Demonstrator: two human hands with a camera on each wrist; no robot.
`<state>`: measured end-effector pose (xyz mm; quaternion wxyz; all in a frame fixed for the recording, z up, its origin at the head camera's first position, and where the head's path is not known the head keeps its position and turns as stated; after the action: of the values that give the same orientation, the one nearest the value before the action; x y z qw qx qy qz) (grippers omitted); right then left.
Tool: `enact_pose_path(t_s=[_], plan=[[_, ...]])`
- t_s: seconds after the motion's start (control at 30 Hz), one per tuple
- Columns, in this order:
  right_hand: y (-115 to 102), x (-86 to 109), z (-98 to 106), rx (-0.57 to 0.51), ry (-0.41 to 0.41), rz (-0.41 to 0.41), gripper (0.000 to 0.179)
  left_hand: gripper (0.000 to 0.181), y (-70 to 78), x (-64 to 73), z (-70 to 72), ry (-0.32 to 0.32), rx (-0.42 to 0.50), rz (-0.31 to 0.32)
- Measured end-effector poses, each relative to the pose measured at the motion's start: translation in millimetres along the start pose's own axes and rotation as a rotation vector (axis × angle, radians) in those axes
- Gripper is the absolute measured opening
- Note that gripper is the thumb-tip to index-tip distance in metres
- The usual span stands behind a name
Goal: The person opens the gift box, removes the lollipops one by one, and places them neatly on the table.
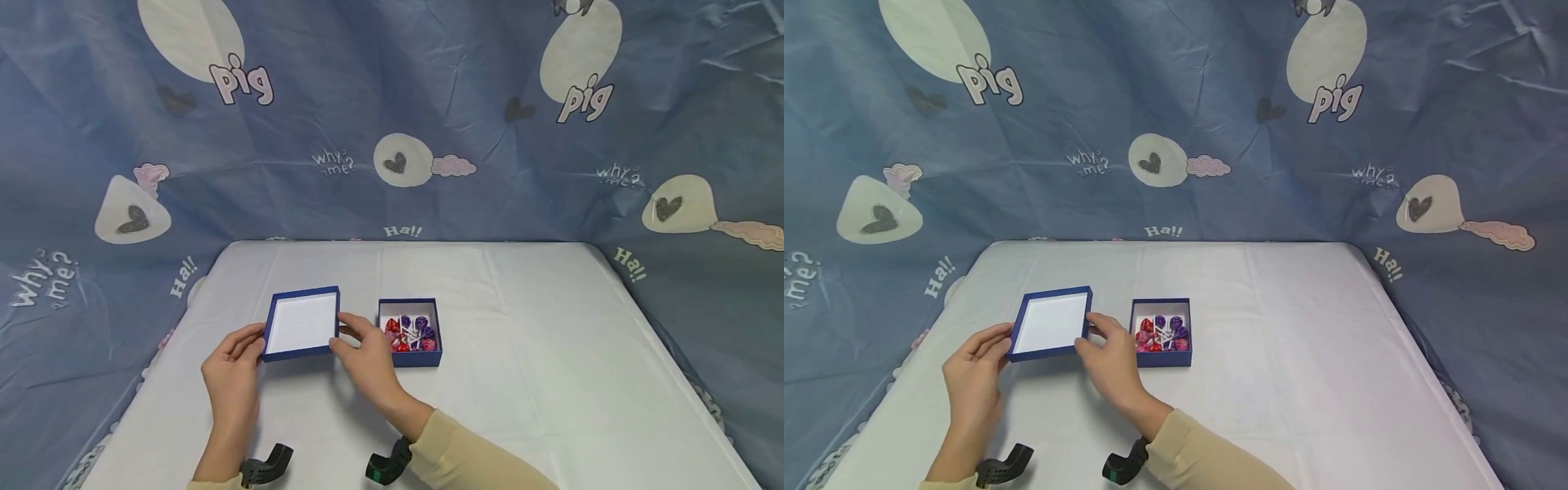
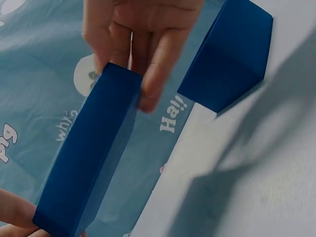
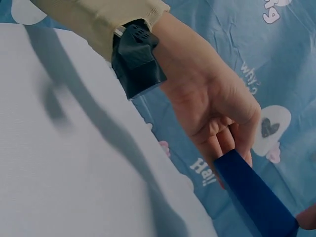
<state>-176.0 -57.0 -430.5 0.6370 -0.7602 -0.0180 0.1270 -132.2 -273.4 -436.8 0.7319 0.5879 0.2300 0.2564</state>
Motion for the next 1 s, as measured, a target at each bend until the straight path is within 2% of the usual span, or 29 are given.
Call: enact_pose_path(t_s=[0.17, 0.57, 0.8, 1.0], plan=[[6, 2.0, -6, 0.085, -0.039, 0.01, 0.044, 0.025, -6.3, -4.1, 7.3, 0.017, -0.028, 0.019], [27, 4.5, -19, 0.063, -0.058, -0.069, 0.044, 0.027, -18.2, -13.8, 16.2, -0.003, -0.173, 0.044], [42, 4.7, -23, 0.105, -0.055, -0.126, 0.041, 0.029, -31.2, -22.8, 16.7, -0.006, -0.22, 0.055], [57, 3.4, -26, 0.117, -0.073, -0.17, 0.041, 0.031, -43.9, -29.8, 15.7, -0.028, -0.303, 0.063]])
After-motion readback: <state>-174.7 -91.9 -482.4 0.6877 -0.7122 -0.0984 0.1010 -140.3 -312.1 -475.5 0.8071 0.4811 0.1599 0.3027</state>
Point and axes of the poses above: each hand's wrist, its own x-axis away from the middle knuckle, its own z-axis out of the back of the hand, y = z × x, the point moved 5 cm from there along -x, towards the middle knuckle, and after that the axes turned 14 degrees about -x, right-handed, at the moved point
